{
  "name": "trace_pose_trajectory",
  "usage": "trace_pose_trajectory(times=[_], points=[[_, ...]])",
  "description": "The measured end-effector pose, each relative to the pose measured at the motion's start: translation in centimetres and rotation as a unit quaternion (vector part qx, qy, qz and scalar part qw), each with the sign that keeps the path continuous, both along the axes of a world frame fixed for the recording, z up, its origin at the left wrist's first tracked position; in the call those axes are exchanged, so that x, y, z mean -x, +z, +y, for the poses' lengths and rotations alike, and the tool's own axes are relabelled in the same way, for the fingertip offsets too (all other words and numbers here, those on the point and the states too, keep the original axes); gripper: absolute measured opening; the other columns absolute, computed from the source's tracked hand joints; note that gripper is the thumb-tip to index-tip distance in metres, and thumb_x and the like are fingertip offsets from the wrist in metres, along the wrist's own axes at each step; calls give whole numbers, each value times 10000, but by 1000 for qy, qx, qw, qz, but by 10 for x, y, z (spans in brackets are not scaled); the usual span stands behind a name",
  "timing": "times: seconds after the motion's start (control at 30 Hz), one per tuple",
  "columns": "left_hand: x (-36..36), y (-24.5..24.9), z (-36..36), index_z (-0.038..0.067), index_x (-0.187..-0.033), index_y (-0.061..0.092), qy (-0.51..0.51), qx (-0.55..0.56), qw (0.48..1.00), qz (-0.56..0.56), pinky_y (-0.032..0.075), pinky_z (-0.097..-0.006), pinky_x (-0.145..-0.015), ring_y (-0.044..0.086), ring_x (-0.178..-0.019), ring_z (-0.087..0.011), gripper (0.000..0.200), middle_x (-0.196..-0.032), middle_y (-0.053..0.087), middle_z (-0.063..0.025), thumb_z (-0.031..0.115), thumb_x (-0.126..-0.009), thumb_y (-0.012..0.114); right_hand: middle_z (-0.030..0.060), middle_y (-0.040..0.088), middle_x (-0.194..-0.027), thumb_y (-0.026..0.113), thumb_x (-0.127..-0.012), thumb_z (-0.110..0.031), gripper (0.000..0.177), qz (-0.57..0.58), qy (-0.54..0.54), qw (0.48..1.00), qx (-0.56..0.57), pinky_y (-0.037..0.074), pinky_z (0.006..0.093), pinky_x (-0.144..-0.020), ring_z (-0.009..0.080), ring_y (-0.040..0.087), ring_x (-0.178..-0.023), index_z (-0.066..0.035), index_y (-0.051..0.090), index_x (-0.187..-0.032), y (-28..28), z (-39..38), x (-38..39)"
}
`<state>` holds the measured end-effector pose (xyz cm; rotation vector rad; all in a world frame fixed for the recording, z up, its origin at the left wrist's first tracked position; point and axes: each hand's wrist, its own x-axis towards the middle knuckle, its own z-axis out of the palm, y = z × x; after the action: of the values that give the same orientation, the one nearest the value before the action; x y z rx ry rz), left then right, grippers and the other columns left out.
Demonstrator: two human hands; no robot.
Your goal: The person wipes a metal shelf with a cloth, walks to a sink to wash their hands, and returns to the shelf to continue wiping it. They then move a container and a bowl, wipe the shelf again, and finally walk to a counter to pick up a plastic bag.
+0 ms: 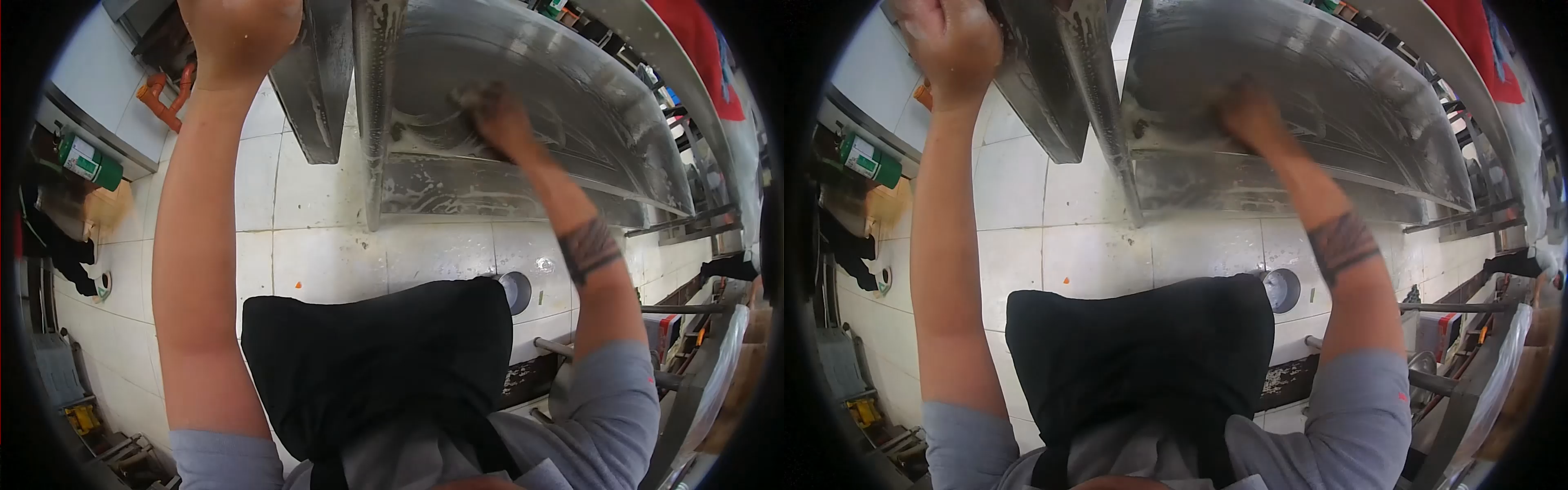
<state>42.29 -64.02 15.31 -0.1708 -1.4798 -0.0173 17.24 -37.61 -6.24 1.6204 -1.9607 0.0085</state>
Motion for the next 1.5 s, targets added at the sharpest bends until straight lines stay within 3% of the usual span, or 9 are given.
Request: trace_pose_trajectory(times=[0.23,0.3,0.53,0.63,0.9,1.0,1.17,1.3,1.5], points=[[-3,0,0,35,-1098,542,-12,-4,999,-34,421,-310,-948,540,-1003,-184,165,-1015,553,-74,154,-1083,428,59,723,-1105,543,-926,-148,263,34,-152,981,-113,512,455,-909,274,661,-1034,-181,750,-1084,-8,-104,13],[-2,-1,0,33,-1103,542,-52,27,998,-24,425,-310,-944,547,-996,-193,173,-1020,556,-77,168,-1083,435,90,720,-1060,566,-905,-164,234,-47,37,993,103,523,443,-849,303,655,-1015,-154,755,-1043,7,-66,-29],[2,-1,-4,16,-1127,547,-27,19,999,-4,424,-306,-942,560,-1004,-203,199,-1029,565,-85,177,-1087,437,132,696,-1154,580,-924,-199,256,-164,-165,972,-42,484,456,-981,325,635,-1072,-98,739,-1097,15,-69,-11],[3,-1,-7,16,-1132,548,-1,26,1000,-2,418,-301,-949,555,-1012,-202,191,-1035,562,-85,164,-1086,435,132,689,-1166,592,-948,-250,261,-84,-82,991,73,475,433,-998,325,639,-1064,-92,722,-1110,-3,-61,-40],[0,-3,-3,23,-1117,547,-5,3,1000,-4,412,-303,-962,547,-1023,-203,170,-1054,554,-85,148,-1081,438,180,693,-1165,606,-920,-247,293,-128,-153,977,-70,484,471,-1011,360,630,-1148,-34,705,-1094,-1,-137,-10],[-9,-1,14,26,-1115,548,-89,16,995,-31,412,-305,-972,545,-1031,-197,172,-1060,556,-83,147,-1083,429,193,629,-1338,498,-1026,-278,363,-224,91,969,59,442,472,-1093,379,606,-1223,-134,628,-1333,13,-111,-72],[1,-2,9,16,-1125,533,-90,-2,996,-28,399,-312,-1006,536,-1062,-190,192,-1093,554,-89,147,-1092,398,182,571,-1414,471,-1018,-277,413,-164,-142,975,-47,402,512,-1113,375,534,-1312,-145,586,-1391,3,-13,26],[-1,-3,-16,-3,-1131,583,-80,19,996,-40,438,-331,-1004,591,-1061,-197,216,-1192,591,-136,172,-1070,473,164,443,-1549,472,-1023,-289,440,-87,-258,957,-94,275,527,-1205,384,386,-1444,-116,547,-1421,10,-79,126],[-2,-2,-8,-1,-1162,544,-66,-8,997,-45,451,-327,-1019,607,-1125,-217,228,-1216,588,-153,201,-1084,472,99,700,-1194,643,-866,-280,250,-108,-66,990,-69,479,477,-993,334,619,-1145,-127,773,-1014,18,-239,40]])
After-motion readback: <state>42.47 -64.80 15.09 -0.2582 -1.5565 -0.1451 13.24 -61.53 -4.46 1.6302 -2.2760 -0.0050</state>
